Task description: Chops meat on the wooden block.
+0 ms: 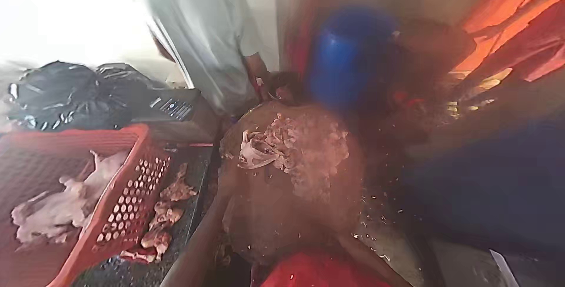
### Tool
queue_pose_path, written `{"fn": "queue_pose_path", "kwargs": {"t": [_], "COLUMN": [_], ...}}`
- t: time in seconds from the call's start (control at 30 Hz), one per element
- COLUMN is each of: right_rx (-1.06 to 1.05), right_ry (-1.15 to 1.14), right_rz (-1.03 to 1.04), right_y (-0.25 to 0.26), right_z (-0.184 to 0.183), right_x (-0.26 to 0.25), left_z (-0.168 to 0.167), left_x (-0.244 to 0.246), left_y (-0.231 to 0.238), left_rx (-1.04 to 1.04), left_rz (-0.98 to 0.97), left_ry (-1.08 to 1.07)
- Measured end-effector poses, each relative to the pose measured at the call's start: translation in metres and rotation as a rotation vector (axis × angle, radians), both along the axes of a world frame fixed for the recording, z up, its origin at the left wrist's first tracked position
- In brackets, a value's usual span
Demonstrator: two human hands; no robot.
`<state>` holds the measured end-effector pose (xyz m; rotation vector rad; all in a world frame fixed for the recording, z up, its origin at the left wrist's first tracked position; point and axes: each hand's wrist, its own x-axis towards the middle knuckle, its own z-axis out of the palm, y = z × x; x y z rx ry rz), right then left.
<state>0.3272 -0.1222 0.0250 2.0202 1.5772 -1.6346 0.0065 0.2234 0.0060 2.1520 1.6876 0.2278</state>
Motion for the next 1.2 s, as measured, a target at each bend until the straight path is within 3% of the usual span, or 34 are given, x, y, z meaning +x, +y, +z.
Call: {"fn": "queue_pose_path", "kwargs": {"t": [0.07, 0.2, 0.27, 0.37, 0.43, 0.6, 0.67, 0.73, 0.8, 0.87, 0.93, 1.07, 1.1, 1.17, 1.2], "right_rx": [-0.003, -0.020, -0.174, -0.037, -0.027, 0.044, 0.054, 0.072, 0.043, 0.055, 0.068, 0.019, 0.018, 0.027, 0.029], "right_ry": [-0.060, -0.134, -0.130, -0.022, 0.040, 0.168, 0.172, 0.177, 0.183, 0.175, 0.166, 0.129, 0.123, 0.131, 0.134], "right_rz": [0.030, 0.056, 0.025, -0.040, -0.104, -0.229, -0.211, -0.226, -0.227, -0.215, -0.189, -0.126, -0.117, -0.116, -0.117], "right_y": [0.001, 0.011, 0.020, 0.010, 0.009, 0.016, 0.017, 0.015, 0.015, 0.012, 0.014, 0.026, 0.026, 0.031, 0.031], "right_z": [-0.006, 0.020, 0.037, -0.002, -0.014, -0.024, -0.032, -0.043, -0.045, -0.053, -0.054, -0.020, -0.016, -0.018, -0.022], "right_x": [-0.005, -0.006, -0.008, 0.001, 0.001, 0.008, 0.011, 0.011, 0.013, 0.014, 0.014, 0.012, 0.008, 0.004, 0.002], "left_z": [-0.006, -0.001, 0.002, 0.022, 0.053, 0.122, 0.127, 0.115, 0.093, 0.084, 0.077, 0.039, 0.031, 0.015, 0.013], "left_x": [0.006, 0.025, 0.029, 0.029, 0.030, 0.028, 0.025, 0.021, 0.020, 0.025, 0.029, 0.012, 0.007, 0.000, -0.001], "left_y": [0.004, 0.006, 0.000, -0.014, -0.029, -0.092, -0.130, -0.170, -0.203, -0.226, -0.237, -0.251, -0.254, -0.250, -0.246], "left_rx": [0.006, -0.023, -0.077, -0.168, -0.314, -0.492, -0.545, -0.568, -0.544, -0.600, -0.657, -0.388, -0.251, -0.006, 0.000], "left_rz": [-0.030, -0.055, -0.081, -0.074, 0.001, 0.364, 0.486, 0.573, 0.633, 0.644, 0.612, 0.518, 0.493, 0.411, 0.403], "left_ry": [0.164, 0.357, 0.404, 0.398, 0.194, -0.821, -1.162, -1.361, -1.191, -0.738, -0.428, -0.026, -0.035, -0.258, -0.361]}}
